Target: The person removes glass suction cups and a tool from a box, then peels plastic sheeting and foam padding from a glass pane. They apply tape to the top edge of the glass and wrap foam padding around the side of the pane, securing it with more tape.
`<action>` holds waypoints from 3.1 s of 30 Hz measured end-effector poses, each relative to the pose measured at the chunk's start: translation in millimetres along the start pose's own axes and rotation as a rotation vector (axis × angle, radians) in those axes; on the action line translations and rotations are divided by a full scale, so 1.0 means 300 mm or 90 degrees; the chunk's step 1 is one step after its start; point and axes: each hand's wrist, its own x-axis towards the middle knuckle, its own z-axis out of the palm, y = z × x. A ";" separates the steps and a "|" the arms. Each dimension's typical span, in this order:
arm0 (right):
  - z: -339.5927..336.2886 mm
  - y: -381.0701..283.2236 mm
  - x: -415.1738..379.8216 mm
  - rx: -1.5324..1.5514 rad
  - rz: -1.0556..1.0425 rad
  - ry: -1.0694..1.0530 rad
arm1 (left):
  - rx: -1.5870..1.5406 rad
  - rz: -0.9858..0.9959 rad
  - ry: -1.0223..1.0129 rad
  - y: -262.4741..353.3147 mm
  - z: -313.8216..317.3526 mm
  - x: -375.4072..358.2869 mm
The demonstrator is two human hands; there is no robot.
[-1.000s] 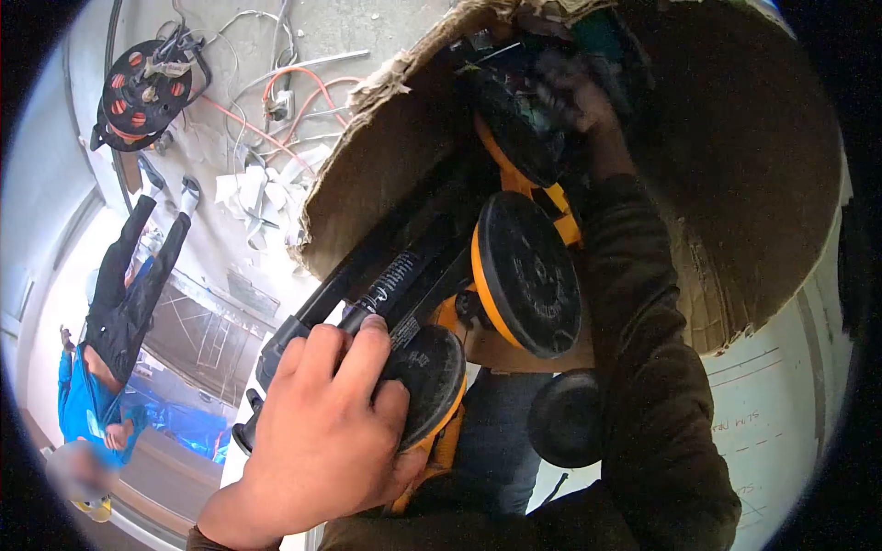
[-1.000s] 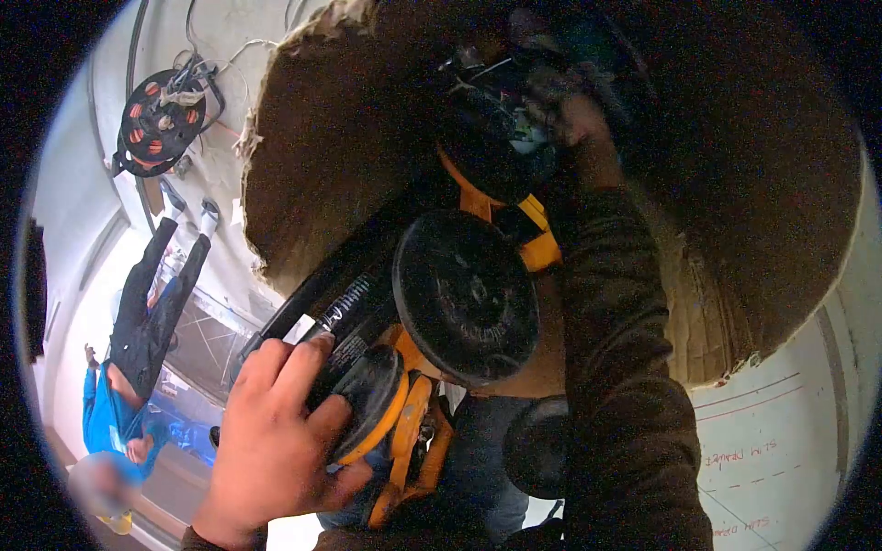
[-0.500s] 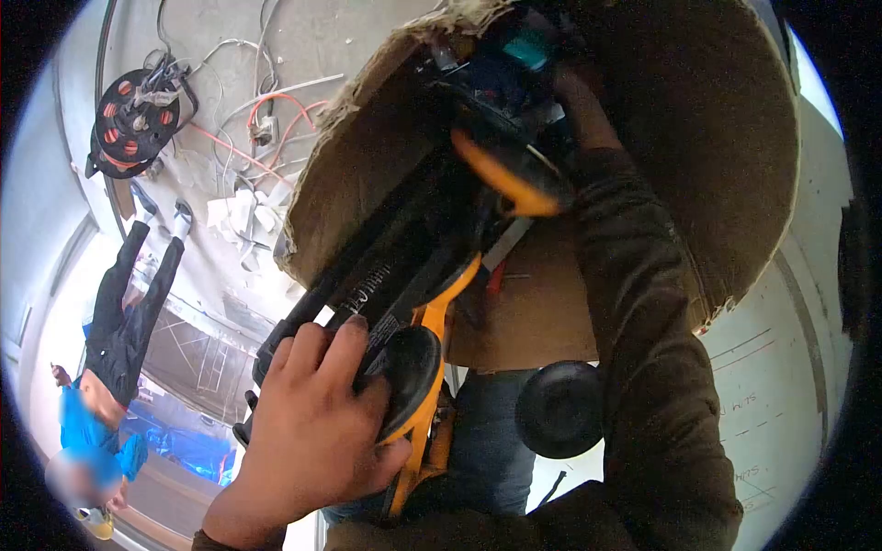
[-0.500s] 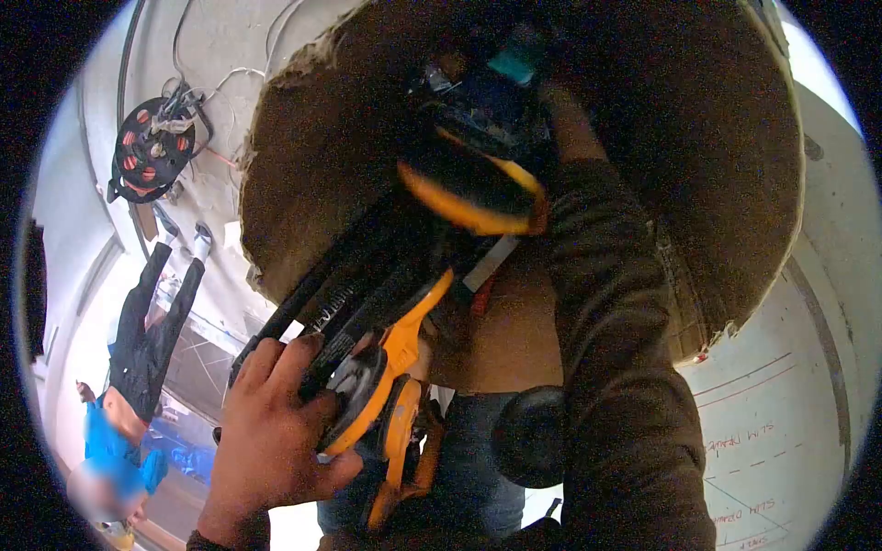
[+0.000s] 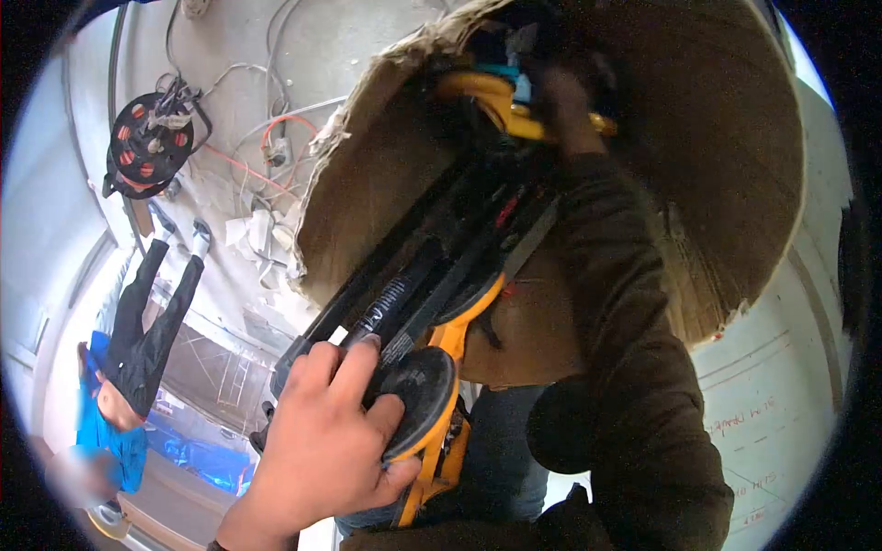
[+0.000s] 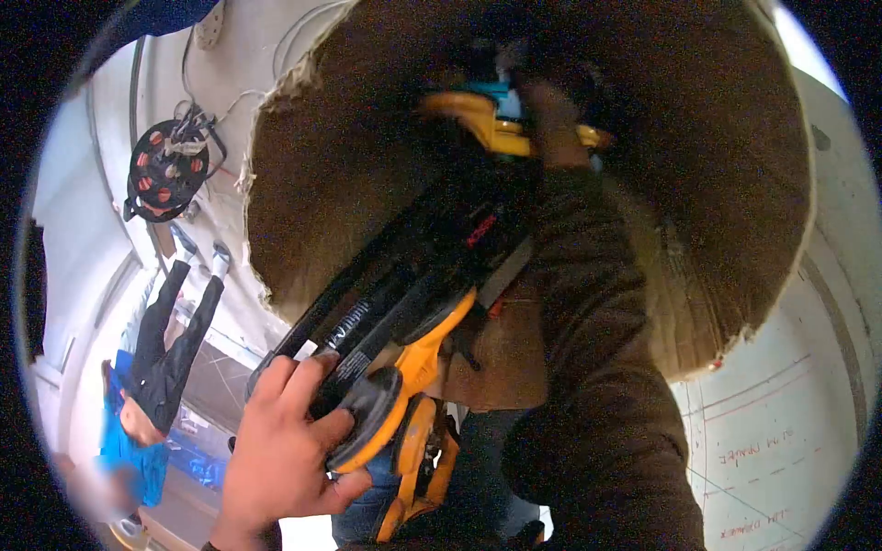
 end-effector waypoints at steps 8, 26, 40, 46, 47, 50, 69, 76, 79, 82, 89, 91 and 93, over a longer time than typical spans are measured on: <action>-0.060 -0.040 0.122 -0.137 -0.152 -0.231 | 0.035 0.015 0.042 0.008 0.013 0.014; -0.392 -0.492 -0.413 0.165 -0.392 -0.311 | 0.007 0.074 -0.002 0.014 -0.069 0.036; -0.274 -0.413 -0.364 0.563 -0.184 -0.695 | 0.007 0.026 -0.194 -0.050 -0.081 0.292; -0.250 -0.330 -0.108 0.319 -0.108 -0.579 | -0.002 0.059 -0.308 -0.062 -0.062 0.340; -0.197 -0.289 -0.049 0.257 -0.107 -0.510 | -0.008 0.076 -0.221 -0.059 -0.046 0.323; -0.028 -0.134 0.080 0.067 -0.081 -0.359 | -0.038 0.119 -0.245 -0.064 -0.051 0.343; -0.068 -0.177 -0.021 0.087 -0.094 -0.212 | -0.079 0.138 -0.195 -0.084 -0.016 0.345; 0.002 -0.346 -0.014 0.122 -0.119 -0.169 | -0.108 0.082 -0.221 -0.082 -0.007 0.343; 0.006 -0.411 -0.001 0.180 -0.126 -0.146 | -0.098 0.090 -0.204 -0.100 0.008 0.344; -0.183 -0.455 -0.010 0.272 0.011 -0.179 | -0.172 0.049 -0.220 -0.091 -0.027 0.360; -0.294 -0.086 -0.472 0.098 0.450 0.331 | -0.239 -0.022 -0.173 -0.153 -0.044 0.345; -0.221 -0.044 -0.540 0.152 0.491 0.172 | -0.221 0.032 -0.158 -0.119 -0.063 0.346; -0.169 0.047 -0.594 0.152 0.466 0.026 | -0.151 0.046 -0.070 -0.075 -0.050 0.333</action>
